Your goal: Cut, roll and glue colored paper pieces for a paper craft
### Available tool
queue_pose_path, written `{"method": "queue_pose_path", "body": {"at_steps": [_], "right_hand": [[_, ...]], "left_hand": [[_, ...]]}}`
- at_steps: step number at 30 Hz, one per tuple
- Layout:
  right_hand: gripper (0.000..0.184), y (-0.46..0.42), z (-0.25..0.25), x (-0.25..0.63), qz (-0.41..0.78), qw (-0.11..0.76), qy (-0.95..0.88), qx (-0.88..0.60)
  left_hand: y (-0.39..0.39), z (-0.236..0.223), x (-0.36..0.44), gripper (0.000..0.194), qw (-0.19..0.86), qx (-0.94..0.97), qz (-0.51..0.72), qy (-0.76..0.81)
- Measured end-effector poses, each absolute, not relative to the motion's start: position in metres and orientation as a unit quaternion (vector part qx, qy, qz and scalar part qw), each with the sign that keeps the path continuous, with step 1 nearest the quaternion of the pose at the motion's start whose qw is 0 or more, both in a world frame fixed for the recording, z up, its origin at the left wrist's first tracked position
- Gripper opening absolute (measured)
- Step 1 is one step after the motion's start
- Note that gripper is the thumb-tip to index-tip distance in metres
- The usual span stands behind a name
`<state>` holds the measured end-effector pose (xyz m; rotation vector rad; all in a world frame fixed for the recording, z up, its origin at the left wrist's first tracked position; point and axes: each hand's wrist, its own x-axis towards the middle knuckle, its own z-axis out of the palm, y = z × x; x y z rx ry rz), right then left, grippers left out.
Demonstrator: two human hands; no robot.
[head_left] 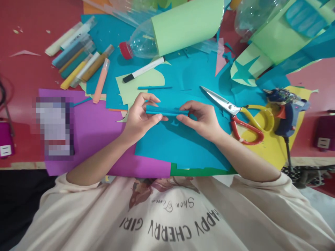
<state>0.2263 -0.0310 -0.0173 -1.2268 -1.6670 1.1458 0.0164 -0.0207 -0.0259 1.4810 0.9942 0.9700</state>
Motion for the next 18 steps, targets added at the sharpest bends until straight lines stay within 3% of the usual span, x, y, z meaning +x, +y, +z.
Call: {"method": "queue_pose_path", "body": {"at_steps": [18], "right_hand": [[0.031, -0.027, -0.015, 0.231, 0.458, 0.312, -0.713, -0.43]], "left_hand": [[-0.028, -0.002, 0.02, 0.026, 0.447, 0.714, 0.296, 0.45]]}}
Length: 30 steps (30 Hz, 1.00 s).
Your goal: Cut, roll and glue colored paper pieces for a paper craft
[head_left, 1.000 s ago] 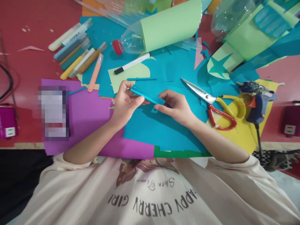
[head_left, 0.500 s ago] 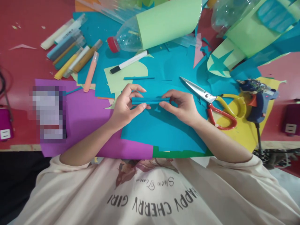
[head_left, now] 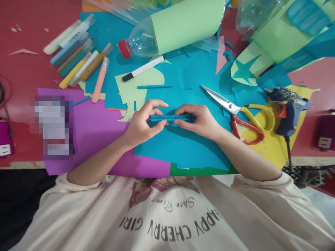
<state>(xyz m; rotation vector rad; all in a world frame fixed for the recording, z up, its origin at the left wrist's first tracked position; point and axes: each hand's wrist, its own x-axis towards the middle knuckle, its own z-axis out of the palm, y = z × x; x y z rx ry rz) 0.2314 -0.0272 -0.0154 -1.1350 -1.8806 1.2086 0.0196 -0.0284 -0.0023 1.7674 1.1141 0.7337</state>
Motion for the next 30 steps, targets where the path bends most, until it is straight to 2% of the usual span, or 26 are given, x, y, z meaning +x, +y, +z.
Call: {"method": "queue_pose_path", "body": {"at_steps": [16, 21, 30], "right_hand": [[0.028, -0.027, -0.018, 0.231, 0.444, 0.3, -0.724, -0.434], [0.023, -0.027, -0.019, 0.231, 0.419, 0.322, -0.739, -0.417], [0.027, -0.03, -0.022, 0.229, 0.397, 0.325, -0.737, -0.441]], "left_hand": [[-0.027, -0.016, 0.018, 0.034, 0.456, 0.719, 0.337, 0.402], [-0.025, -0.016, 0.019, 0.037, 0.46, 0.708, 0.344, 0.41], [-0.024, -0.018, 0.019, 0.043, 0.458, 0.705, 0.351, 0.412]]}}
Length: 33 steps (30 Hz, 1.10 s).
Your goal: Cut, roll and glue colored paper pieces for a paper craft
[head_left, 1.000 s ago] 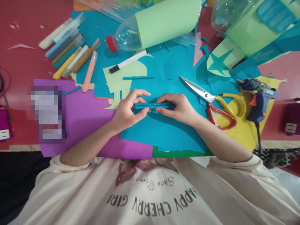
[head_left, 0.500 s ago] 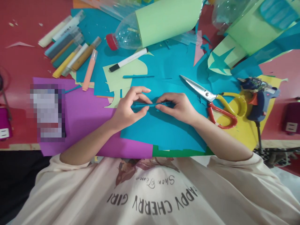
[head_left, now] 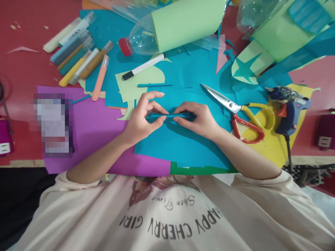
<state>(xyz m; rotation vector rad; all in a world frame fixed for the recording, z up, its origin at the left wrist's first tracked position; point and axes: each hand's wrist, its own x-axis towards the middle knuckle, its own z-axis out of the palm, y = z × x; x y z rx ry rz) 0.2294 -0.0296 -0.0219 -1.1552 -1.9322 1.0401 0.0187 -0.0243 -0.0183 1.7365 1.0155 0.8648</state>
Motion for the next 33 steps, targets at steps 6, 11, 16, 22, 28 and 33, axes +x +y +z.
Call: {"method": "queue_pose_path", "body": {"at_steps": [6, 11, 16, 22, 28, 33], "right_hand": [[0.023, -0.0321, -0.0186, 0.2279, 0.395, 0.342, -0.735, -0.432], [0.024, -0.033, -0.0183, 0.2285, 0.395, 0.336, -0.739, -0.429], [0.024, -0.0329, -0.0184, 0.2282, 0.391, 0.346, -0.743, -0.42], [0.026, -0.0324, -0.0172, 0.2274, 0.388, 0.366, -0.748, -0.395], [0.03, -0.0322, -0.0176, 0.2291, 0.378, 0.336, -0.765, -0.399], [0.025, -0.0326, -0.0195, 0.2285, 0.354, 0.348, -0.779, -0.383]], "left_hand": [[-0.0218, -0.0105, 0.0181, 0.021, 0.453, 0.732, 0.303, 0.407], [-0.0194, -0.0107, 0.0183, 0.012, 0.419, 0.756, 0.299, 0.404], [-0.0199, -0.0123, 0.0181, 0.008, 0.411, 0.762, 0.323, 0.383], [-0.0204, -0.0134, 0.0176, 0.011, 0.405, 0.765, 0.318, 0.387], [-0.0199, -0.0155, 0.017, 0.018, 0.405, 0.764, 0.309, 0.396], [-0.0205, -0.0162, 0.0173, 0.013, 0.398, 0.767, 0.329, 0.381]]}}
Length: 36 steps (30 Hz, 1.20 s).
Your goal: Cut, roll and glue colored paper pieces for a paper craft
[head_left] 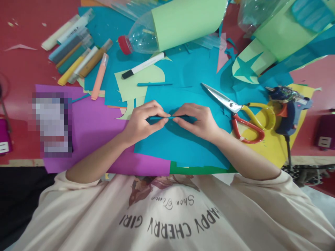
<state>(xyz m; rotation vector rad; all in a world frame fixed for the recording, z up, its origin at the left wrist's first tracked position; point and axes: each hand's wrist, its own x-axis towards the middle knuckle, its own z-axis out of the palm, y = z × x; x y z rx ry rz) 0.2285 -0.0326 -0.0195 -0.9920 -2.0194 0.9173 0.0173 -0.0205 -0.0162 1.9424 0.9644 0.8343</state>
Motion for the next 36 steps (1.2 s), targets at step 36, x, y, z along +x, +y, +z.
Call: {"method": "queue_pose_path", "body": {"at_steps": [36], "right_hand": [[0.019, -0.0322, -0.0207, 0.2289, 0.325, 0.401, -0.754, -0.405]], "left_hand": [[-0.0203, -0.0135, 0.0162, 0.011, 0.472, 0.686, 0.41, 0.372]]}}
